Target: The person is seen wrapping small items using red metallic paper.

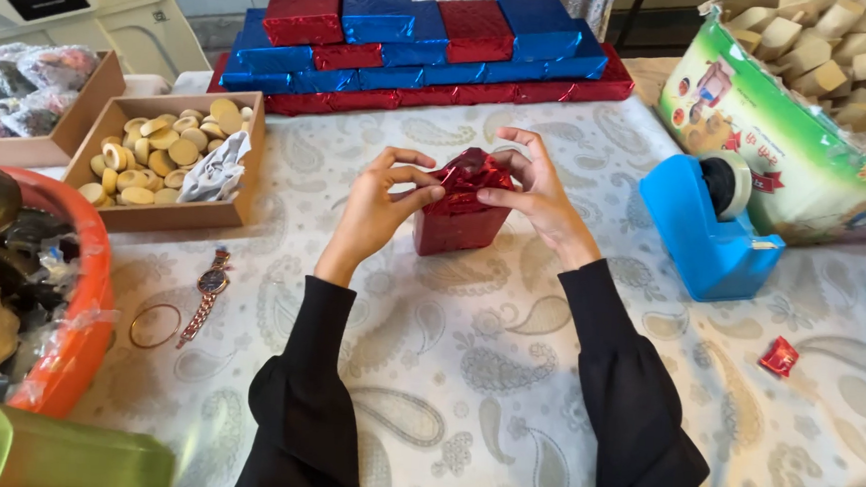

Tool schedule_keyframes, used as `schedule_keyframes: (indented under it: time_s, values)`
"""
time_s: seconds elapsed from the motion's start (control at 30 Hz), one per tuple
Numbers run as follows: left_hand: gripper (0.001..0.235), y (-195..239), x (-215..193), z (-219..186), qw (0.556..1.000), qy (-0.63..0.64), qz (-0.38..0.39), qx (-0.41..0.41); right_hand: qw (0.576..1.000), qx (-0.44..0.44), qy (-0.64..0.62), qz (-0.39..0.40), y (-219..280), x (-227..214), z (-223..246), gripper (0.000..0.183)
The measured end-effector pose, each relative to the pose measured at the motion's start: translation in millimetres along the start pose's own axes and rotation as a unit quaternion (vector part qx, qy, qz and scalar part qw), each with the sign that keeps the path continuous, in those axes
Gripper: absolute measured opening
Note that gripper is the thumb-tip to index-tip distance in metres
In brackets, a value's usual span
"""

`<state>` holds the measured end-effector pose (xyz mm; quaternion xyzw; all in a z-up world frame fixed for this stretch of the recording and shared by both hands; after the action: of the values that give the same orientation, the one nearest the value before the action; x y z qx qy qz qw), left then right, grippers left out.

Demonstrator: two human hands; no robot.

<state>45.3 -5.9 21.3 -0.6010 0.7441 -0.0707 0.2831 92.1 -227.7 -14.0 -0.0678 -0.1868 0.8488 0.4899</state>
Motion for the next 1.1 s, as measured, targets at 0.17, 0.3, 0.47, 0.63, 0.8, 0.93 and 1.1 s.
schedule_keyframes:
  time_s: [0.17,0.3,0.47,0.63,0.8,0.93,1.1]
  values:
    - [0.014,2,9,-4,0.999,0.023,-0.015,0.016,1.000,0.003,0.005,-0.007,3,-1,1,0.082]
    - [0.045,0,6,10,0.995,0.075,-0.069,0.004,1.000,0.008,0.015,0.004,5,2,9,0.080]
    - [0.065,-6,2,61,0.973,0.209,-0.060,-0.073,1.000,0.018,0.005,0.010,5,7,15,0.078]
    - [0.076,-7,1,56,0.952,0.289,-0.019,-0.100,1.000,0.025,0.002,0.000,5,8,20,0.072]
    - [0.055,-2,3,21,0.994,0.083,0.051,-0.059,1.000,0.024,0.000,0.005,5,10,17,0.070]
    - [0.034,-3,13,35,0.987,0.123,0.028,-0.095,0.999,0.034,-0.006,-0.010,6,9,19,0.072]
    - [0.030,-4,18,55,0.970,0.227,-0.006,-0.091,0.999,0.036,0.019,0.013,9,1,28,0.064]
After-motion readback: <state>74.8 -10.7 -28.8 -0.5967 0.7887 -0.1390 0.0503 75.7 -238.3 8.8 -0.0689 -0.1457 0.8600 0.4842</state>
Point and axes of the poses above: each hand's wrist, its own y-axis away from the middle knuckle, its own x-axis out of the palm, z = x × y, the point moved 5 cm from there along -y, towards the middle knuckle, and after that the axes turned 5 degrees about z, right-handed, at the moved point
